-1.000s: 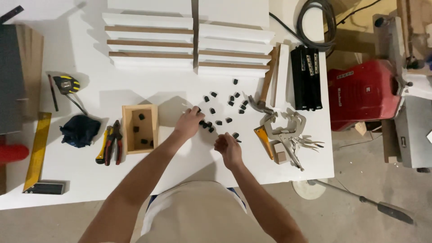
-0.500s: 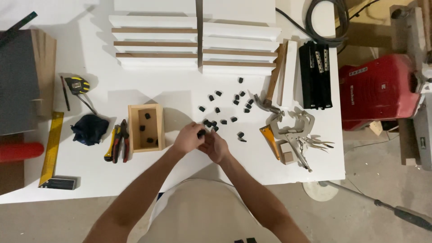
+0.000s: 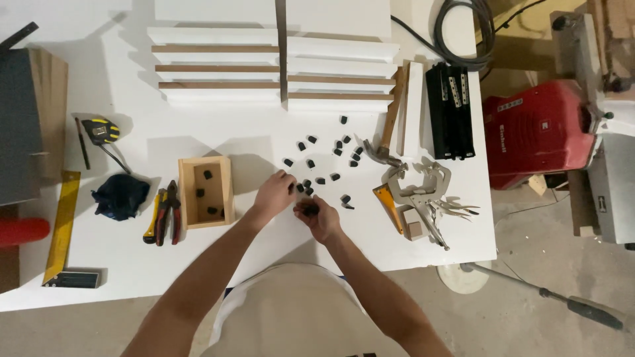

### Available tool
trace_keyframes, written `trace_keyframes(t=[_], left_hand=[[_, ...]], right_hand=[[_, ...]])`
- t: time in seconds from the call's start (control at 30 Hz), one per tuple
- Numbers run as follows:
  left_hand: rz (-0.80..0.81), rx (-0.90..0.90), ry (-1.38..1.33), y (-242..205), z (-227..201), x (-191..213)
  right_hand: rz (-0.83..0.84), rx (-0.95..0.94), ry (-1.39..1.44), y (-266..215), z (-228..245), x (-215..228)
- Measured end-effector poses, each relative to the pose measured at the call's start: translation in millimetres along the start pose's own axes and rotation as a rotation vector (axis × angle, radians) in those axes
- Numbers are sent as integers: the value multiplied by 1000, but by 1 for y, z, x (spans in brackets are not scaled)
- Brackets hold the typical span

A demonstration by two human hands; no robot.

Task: The person sorts small black plastic furniture feet from a wooden box onto a white workbench. They then walk to a nearby table and place the feet into a plastic bag.

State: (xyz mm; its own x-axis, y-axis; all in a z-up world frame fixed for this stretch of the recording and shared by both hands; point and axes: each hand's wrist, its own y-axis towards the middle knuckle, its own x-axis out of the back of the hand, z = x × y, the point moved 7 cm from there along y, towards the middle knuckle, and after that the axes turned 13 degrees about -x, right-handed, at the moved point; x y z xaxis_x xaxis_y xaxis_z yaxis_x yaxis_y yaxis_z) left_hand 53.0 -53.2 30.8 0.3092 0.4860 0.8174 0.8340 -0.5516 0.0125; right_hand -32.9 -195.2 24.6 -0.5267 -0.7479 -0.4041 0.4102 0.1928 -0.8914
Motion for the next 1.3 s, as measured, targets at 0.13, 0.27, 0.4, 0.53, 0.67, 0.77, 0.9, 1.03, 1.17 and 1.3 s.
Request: trace_keyframes(t=[0.13, 0.27, 0.4, 0.53, 0.67, 0.77, 0.9, 1.03, 1.17, 1.3], left_hand=[[-40, 59, -216, -47, -75, 86], [-745, -187, -82, -122, -118, 200], [-947, -127, -23, -182, -103, 211], [-960, -99, -37, -198, -96, 197], [-907, -102, -95, -180, -94, 177], [-792, -140, -100, -133, -87, 138], [-123, 44, -166, -41, -87, 74], [29, 35, -126, 18, -91, 45], [201, 117, 16, 34, -65, -7], [229, 164, 42, 23, -66, 8]], right_hand=[[68, -17, -21, -14, -10, -49], [164, -3, -97, -30, -39, -137], [339, 81, -298, -26, -85, -222], [379, 25, -560, -58, -90, -234], [277, 77, -401, -37, -70, -187], [90, 131, -212, -39, -30, -108], [-248, 238, -177, -23, 0, 27], [-333, 322, -232, -28, 19, 63], [-494, 810, -1056, -54, 61, 18], [-442, 1454, -1729, -47, 68, -39]])
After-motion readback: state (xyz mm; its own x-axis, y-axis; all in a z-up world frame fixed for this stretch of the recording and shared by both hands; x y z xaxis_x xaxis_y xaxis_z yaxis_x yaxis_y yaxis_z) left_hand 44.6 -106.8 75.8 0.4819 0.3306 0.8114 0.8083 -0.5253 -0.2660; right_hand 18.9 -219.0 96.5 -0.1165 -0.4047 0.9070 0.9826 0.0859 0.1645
